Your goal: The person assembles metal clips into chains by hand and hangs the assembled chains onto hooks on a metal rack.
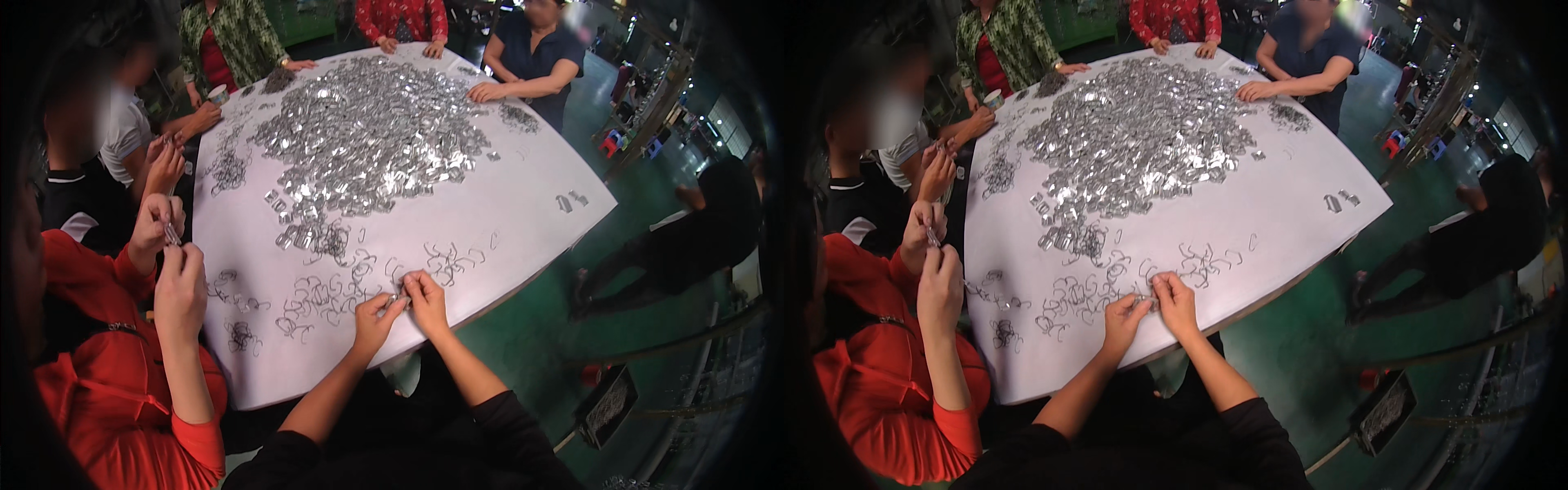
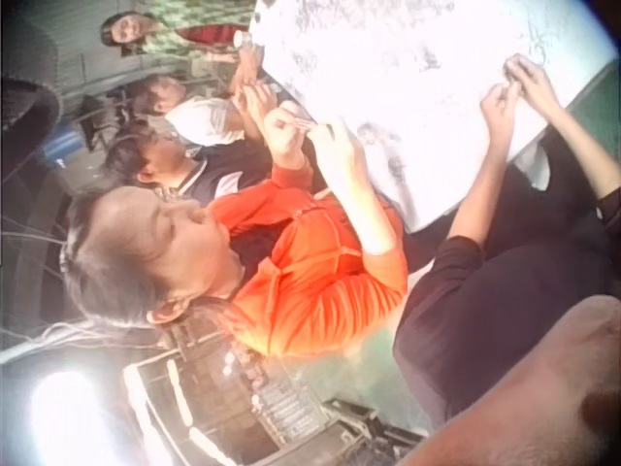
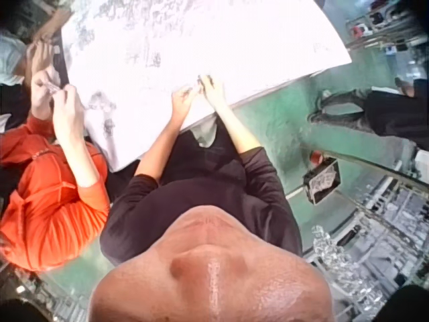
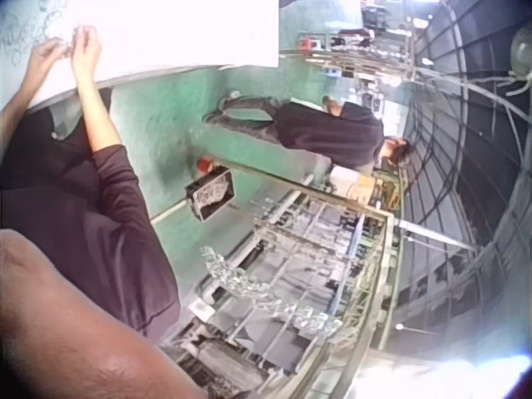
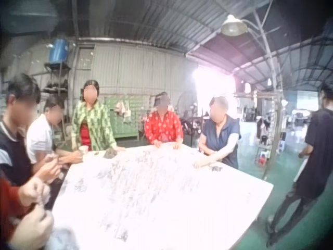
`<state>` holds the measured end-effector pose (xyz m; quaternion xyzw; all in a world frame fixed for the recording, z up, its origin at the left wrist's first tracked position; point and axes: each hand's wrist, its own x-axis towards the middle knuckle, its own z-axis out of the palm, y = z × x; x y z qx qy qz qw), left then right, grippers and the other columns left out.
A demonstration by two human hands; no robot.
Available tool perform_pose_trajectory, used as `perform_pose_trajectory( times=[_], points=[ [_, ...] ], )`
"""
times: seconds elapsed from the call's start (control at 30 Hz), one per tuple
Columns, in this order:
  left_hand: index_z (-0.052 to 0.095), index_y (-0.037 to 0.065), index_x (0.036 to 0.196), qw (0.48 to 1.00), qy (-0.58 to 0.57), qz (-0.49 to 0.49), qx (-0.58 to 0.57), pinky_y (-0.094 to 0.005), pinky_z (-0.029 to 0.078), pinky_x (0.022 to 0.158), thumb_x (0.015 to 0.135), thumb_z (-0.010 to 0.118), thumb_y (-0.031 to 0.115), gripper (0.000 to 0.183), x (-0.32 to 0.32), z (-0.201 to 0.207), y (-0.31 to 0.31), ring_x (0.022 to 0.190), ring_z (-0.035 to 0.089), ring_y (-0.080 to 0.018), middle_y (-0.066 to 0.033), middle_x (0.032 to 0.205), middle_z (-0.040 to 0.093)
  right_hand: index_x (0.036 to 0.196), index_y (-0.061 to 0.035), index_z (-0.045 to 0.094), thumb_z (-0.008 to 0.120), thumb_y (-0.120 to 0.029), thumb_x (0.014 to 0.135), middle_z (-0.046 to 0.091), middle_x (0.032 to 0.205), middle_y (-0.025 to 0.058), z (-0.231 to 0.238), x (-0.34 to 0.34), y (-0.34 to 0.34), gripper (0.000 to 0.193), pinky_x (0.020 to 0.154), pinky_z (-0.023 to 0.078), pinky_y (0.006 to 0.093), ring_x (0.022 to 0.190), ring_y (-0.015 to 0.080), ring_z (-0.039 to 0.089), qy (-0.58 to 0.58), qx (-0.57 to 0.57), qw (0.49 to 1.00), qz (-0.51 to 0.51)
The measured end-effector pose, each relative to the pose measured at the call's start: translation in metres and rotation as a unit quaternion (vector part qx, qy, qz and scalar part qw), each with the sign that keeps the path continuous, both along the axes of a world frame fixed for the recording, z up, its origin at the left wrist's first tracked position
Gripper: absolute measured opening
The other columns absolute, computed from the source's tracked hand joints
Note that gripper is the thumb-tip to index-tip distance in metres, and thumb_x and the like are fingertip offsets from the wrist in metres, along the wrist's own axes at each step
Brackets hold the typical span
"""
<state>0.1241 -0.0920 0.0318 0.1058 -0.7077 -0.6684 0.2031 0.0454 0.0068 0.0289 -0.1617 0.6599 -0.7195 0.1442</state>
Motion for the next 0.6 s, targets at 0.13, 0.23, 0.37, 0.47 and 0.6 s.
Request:
perform_pose_trajectory(
  times=[0.13,0.23,0.37,0.47,0.6],
  points=[
    [0.057,-0.001,0.068,0.999,0.011,0.033,-0.040,-0.0243,0.033,0.049,0.081,0.067,0.012,0.020,0.000,-0.010,-0.004,0.055,0.038,-0.0042,-0.0003,0.054,0.045,0.086,-0.0021,0.058,0.052,-0.017,0.094,0.054,0.067,-0.0011,0.005,0.002,0.001,0.018,0.051,0.038,0.0200,0.057,0.0048,0.046,0.032,0.002,0.999,-0.007],
    [0.060,0.000,0.071,0.999,0.027,0.024,-0.019,-0.0225,0.033,0.050,0.082,0.065,0.011,0.017,-0.002,-0.015,-0.003,0.057,0.040,-0.0035,0.0010,0.057,0.048,0.087,-0.0007,0.057,0.052,-0.015,0.094,0.054,0.067,0.0005,0.004,0.005,-0.001,0.017,0.051,0.038,0.0203,0.057,0.0052,0.046,-0.016,-0.071,0.997,-0.019],
    [0.061,0.000,0.071,0.999,0.020,0.010,-0.025,-0.0224,0.034,0.051,0.082,0.065,0.012,0.017,-0.003,-0.008,-0.002,0.056,0.041,-0.0036,0.0008,0.057,0.049,0.088,-0.0012,0.057,0.052,-0.016,0.094,0.053,0.066,0.0000,0.001,0.004,0.002,0.017,0.050,0.038,0.0204,0.055,0.0054,0.046,-0.012,-0.076,0.997,-0.027],
    [0.058,-0.001,0.068,0.999,0.017,0.010,-0.043,-0.0241,0.034,0.049,0.081,0.066,0.014,0.021,-0.003,-0.009,-0.004,0.053,0.040,-0.0044,-0.0015,0.053,0.047,0.087,-0.0012,0.057,0.052,-0.016,0.094,0.053,0.067,-0.0002,-0.003,0.005,0.001,0.017,0.051,0.038,0.0203,0.056,0.0051,0.045,0.014,-0.053,0.998,-0.022],
    [0.057,-0.001,0.066,0.998,0.012,0.000,-0.063,-0.0246,0.034,0.048,0.081,0.066,0.015,0.023,0.000,0.005,-0.003,0.052,0.039,-0.0048,-0.0017,0.052,0.046,0.086,-0.0006,0.057,0.051,-0.016,0.094,0.053,0.067,-0.0003,0.004,0.006,0.002,0.019,0.053,0.037,0.0201,0.058,0.0052,0.045,0.028,-0.007,0.999,-0.032]
  ],
)
